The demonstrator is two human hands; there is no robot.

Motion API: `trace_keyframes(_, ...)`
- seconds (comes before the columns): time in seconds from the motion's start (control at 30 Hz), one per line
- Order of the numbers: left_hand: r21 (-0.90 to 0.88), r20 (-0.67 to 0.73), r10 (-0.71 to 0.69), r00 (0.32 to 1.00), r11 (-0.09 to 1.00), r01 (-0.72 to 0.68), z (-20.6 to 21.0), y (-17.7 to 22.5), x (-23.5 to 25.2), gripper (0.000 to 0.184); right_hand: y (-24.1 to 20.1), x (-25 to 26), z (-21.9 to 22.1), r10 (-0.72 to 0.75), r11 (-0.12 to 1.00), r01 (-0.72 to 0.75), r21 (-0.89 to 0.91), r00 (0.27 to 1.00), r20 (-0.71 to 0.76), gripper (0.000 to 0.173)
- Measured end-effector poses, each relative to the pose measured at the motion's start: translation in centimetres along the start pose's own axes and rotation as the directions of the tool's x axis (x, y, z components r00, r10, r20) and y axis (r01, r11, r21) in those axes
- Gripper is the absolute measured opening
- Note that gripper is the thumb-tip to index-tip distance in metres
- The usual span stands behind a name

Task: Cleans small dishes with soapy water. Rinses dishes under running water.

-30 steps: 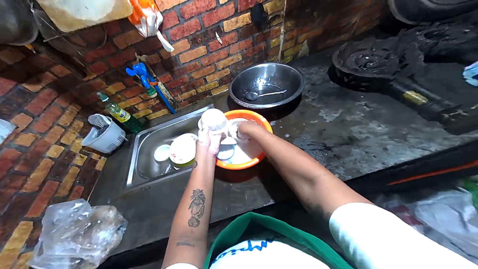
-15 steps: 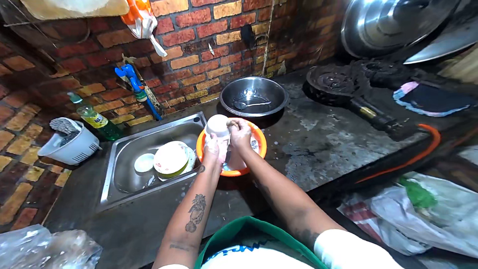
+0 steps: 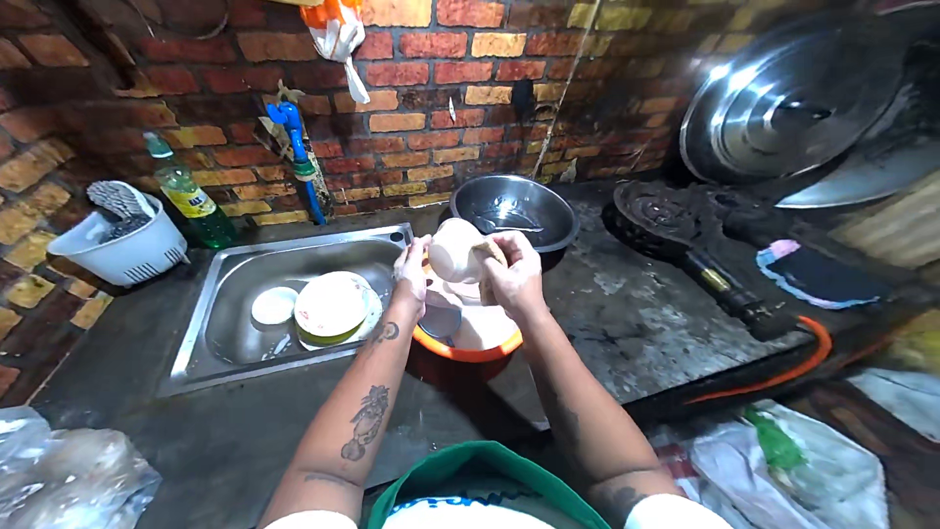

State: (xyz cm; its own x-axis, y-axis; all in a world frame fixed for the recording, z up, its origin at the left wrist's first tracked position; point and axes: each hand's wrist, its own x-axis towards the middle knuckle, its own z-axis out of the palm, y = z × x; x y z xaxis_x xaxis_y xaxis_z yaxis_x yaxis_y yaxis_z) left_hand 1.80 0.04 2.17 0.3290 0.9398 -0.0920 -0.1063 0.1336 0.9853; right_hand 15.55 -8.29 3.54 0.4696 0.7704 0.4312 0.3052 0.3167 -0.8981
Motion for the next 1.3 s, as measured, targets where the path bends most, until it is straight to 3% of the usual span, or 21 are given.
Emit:
trace_keyframes(0.07,-0.066,0.167,-0.039,0.985,0.997,0.051,-0.1,0.4,0.1,0.057,-0.4,-0.8,0.6,-0.19,0.968,0.204,-0.144,0.976,0.107,0.026)
trace_keyframes(0.1,-0.143,0.228,-0.06,0.972,0.985,0.094,0.2,0.3,0.2,0.053,-0.5,-1.2,1.0,-0.206,0.963,0.234,-0.134,0.96,0.19,0.024)
trace_keyframes(0.13,-0.243,0.266,-0.06,0.962,0.961,0.128,0.4,-0.1,0.4,0.046,-0.5,-1.3,1.3,-0.171,0.975,0.203,-0.092,0.946,0.274,0.021)
trace_keyframes(0.2,-0.423,0.314,-0.037,0.949,0.889,0.174,0.5,-1.0,0.9,0.035,-0.8,-0.7,1.4,0.039,0.998,-0.055,0.031,0.92,0.389,0.016)
trace_keyframes(0.27,-0.528,0.345,-0.073,0.936,0.809,0.257,0.0,-1.9,1.5,0.028,-0.2,0.5,1.2,0.136,0.97,-0.183,0.16,0.954,0.266,0.018)
trace_keyframes(0.3,-0.547,0.359,-0.097,0.928,0.784,0.294,-0.2,-2.1,1.7,0.029,0.2,1.2,1.4,0.123,0.979,-0.142,0.144,0.983,0.133,0.02)
trace_keyframes(0.37,-0.536,0.386,-0.145,0.911,0.769,0.349,-0.1,-2.3,1.6,0.044,1.6,1.9,2.7,-0.069,0.994,0.062,-0.093,0.995,-0.076,0.025)
trace_keyframes(0.4,-0.511,0.421,-0.15,0.895,0.775,0.37,0.1,-2.1,1.4,0.053,2.5,1.9,3.4,-0.209,0.95,0.19,-0.247,0.976,-0.054,0.026)
trace_keyframes(0.47,-0.439,0.45,-0.107,0.887,0.838,0.323,0.1,-1.5,0.8,0.061,3.7,1.3,4.0,-0.317,0.815,0.362,-0.452,0.932,0.176,0.026)
trace_keyframes(0.57,-0.264,0.339,-0.088,0.937,0.947,0.184,-0.7,-1.9,1.3,0.034,4.2,1.1,4.1,-0.204,0.742,0.425,-0.519,0.88,0.429,0.029)
trace_keyframes(0.6,-0.13,0.297,-0.083,0.951,0.983,0.126,-1.4,-2.5,1.4,0.032,4.4,1.0,4.6,-0.135,0.73,0.389,-0.562,0.888,0.439,0.034)
trace_keyframes(0.7,0.202,0.178,-0.031,0.984,0.979,-0.006,-2.5,-1.8,1.1,0.05,3.4,1.4,6.7,0.166,0.72,0.196,-0.666,0.883,0.44,0.054)
trace_keyframes(0.73,0.236,0.161,0.06,0.985,0.967,-0.097,-2.9,-1.4,1.2,0.053,2.9,1.9,7.4,0.25,0.747,0.144,-0.649,0.844,0.474,0.052)
trace_keyframes(0.8,0.278,0.144,0.301,0.943,0.902,-0.33,-3.9,-1.7,2.8,0.057,1.4,2.5,8.6,0.419,0.813,-0.039,-0.581,0.731,0.538,0.03)
trace_keyframes(0.9,0.336,0.133,0.467,0.874,0.809,-0.483,-6.2,-1.7,4.4,0.063,1.8,2.6,10.2,0.472,0.881,-0.382,-0.28,0.654,0.591,0.015)
trace_keyframes(1.0,0.122,0.095,0.54,0.836,0.827,-0.548,-9.2,-2.6,5.7,0.064,3.0,3.0,11.9,0.443,0.793,-0.608,0.043,0.622,0.646,0.024)
trace_keyframes(1.07,0.129,0.034,0.556,0.83,0.821,-0.556,-11.7,-2.2,6.6,0.061,3.2,3.9,12.2,0.414,0.728,-0.66,0.184,0.638,0.649,0.028)
trace_keyframes(1.13,0.375,-0.091,0.509,0.856,0.814,-0.444,-16.2,-1.4,6.7,0.065,3.1,5.6,10.9,0.39,0.826,-0.555,0.101,0.692,0.608,0.025)
trace_keyframes(1.2,0.67,-0.286,0.406,0.868,0.732,-0.122,-22.0,-1.7,6.7,0.077,3.0,7.7,8.0,0.405,0.914,-0.317,-0.253,0.749,0.524,0.022)
trace_keyframes(1.23,0.761,-0.368,0.339,0.866,0.645,0.071,-24.4,-1.8,6.3,0.082,3.2,8.6,6.4,0.432,0.858,-0.178,-0.482,0.758,0.489,0.019)
trace_keyframes(1.3,0.829,-0.458,0.218,0.861,0.455,0.326,-26.9,-2.1,5.7,0.084,4.3,9.0,3.7,0.519,0.602,0.016,-0.798,0.752,0.407,0.023)
